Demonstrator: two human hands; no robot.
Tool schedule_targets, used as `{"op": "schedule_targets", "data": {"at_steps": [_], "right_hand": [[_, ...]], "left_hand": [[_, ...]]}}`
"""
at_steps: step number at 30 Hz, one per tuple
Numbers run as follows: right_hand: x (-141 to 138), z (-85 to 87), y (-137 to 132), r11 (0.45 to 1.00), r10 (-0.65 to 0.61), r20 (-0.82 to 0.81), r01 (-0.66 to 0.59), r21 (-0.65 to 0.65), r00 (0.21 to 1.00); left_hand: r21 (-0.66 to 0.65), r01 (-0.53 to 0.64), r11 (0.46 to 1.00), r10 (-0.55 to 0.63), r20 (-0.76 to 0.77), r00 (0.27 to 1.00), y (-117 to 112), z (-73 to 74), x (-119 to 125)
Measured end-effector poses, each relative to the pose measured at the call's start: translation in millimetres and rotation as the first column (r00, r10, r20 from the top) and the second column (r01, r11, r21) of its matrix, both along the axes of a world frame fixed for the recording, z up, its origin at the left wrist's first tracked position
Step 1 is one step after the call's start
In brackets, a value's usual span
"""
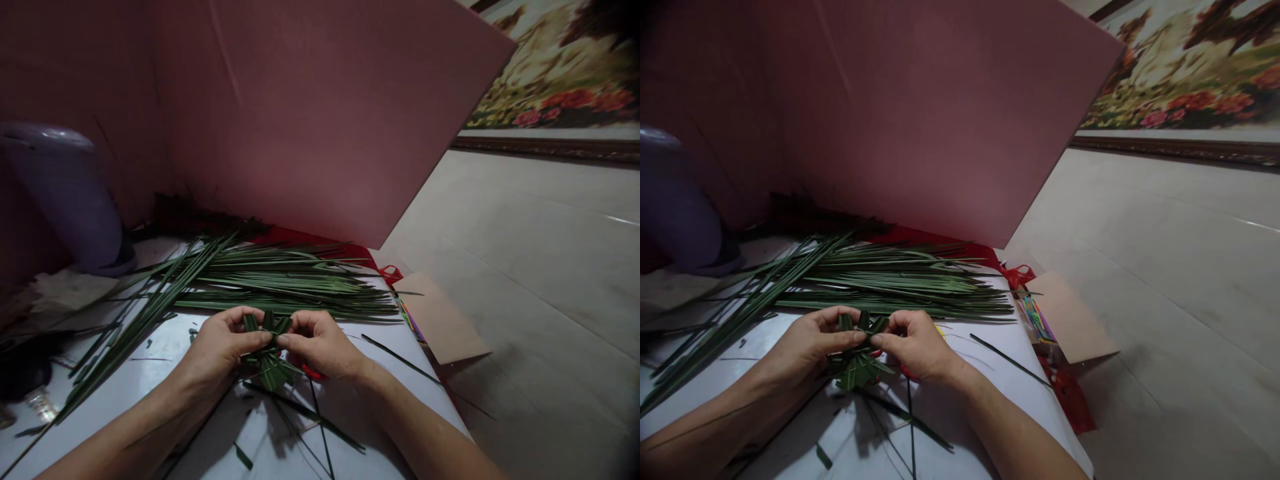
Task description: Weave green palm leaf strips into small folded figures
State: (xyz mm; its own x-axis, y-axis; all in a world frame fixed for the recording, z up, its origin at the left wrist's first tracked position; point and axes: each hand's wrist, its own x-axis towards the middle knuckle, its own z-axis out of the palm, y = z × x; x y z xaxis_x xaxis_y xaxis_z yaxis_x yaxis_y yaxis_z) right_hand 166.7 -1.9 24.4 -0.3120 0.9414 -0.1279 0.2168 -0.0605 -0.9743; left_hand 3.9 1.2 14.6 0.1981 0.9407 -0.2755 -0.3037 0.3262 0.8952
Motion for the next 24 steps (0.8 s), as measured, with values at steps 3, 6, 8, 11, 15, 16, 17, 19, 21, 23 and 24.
{"op": "schedule_targets", "data": {"at_steps": [3, 6, 8, 11, 15, 16, 17, 19, 21, 23, 24], "right_hand": [[0.1, 1.4, -0.6, 1.000, -0.006, -0.005, 0.006, -0.003, 1.000], [1.6, 2.9, -0.3, 0.999, 0.013, -0.001, -0.013, -0.037, 1.000], [2.8, 3.0, 0.8, 0.998, 0.024, 0.012, -0.023, -0.053, 1.000], [3.1, 0.2, 2.7, 1.000, 0.003, 0.019, -0.003, -0.003, 1.000], [1.2, -4.3, 2.5, 0.989, -0.041, 0.058, 0.033, 0.141, 0.997], [0.8, -4.3, 1.9, 0.988, -0.042, 0.070, 0.031, 0.151, 0.997], [0.7, -3.7, 1.3, 0.989, -0.038, 0.076, 0.026, 0.144, 0.996], [0.9, -1.4, 0.4, 0.996, -0.018, 0.079, 0.011, 0.092, 0.997], [1.4, 1.4, 0.1, 0.999, 0.002, 0.079, -0.006, 0.051, 0.997], [1.9, 3.6, 0.3, 0.999, 0.014, 0.093, -0.017, 0.038, 0.996], [2.1, 4.2, 0.6, 0.999, 0.016, 0.103, -0.020, 0.039, 0.995]], "left_hand": [[0.005, 0.015, 1.000, -0.015, 0.000, 1.000, -0.2, -1.0, -0.6], [0.007, 0.033, 0.999, -0.033, -0.002, 0.999, 0.0, -1.7, -0.9], [0.019, 0.031, 0.999, -0.031, -0.005, 1.000, 0.5, -2.7, -0.6], [0.056, 0.045, 0.997, -0.044, -0.025, 0.999, 1.1, -6.1, 0.1], [0.114, 0.102, 0.988, -0.098, -0.034, 0.995, 0.5, -10.7, 1.5], [0.116, 0.108, 0.987, -0.105, -0.035, 0.994, 0.3, -11.1, 1.9], [0.111, 0.110, 0.988, -0.106, -0.040, 0.994, 0.2, -11.3, 2.2], [0.102, 0.099, 0.990, -0.093, -0.063, 0.994, 0.3, -11.4, 2.4], [0.107, 0.080, 0.991, -0.071, -0.088, 0.994, 0.8, -11.7, 2.2], [0.117, 0.066, 0.991, -0.053, -0.111, 0.992, 1.5, -12.4, 1.5], [0.119, 0.063, 0.991, -0.049, -0.117, 0.992, 1.9, -12.8, 1.0]]}}
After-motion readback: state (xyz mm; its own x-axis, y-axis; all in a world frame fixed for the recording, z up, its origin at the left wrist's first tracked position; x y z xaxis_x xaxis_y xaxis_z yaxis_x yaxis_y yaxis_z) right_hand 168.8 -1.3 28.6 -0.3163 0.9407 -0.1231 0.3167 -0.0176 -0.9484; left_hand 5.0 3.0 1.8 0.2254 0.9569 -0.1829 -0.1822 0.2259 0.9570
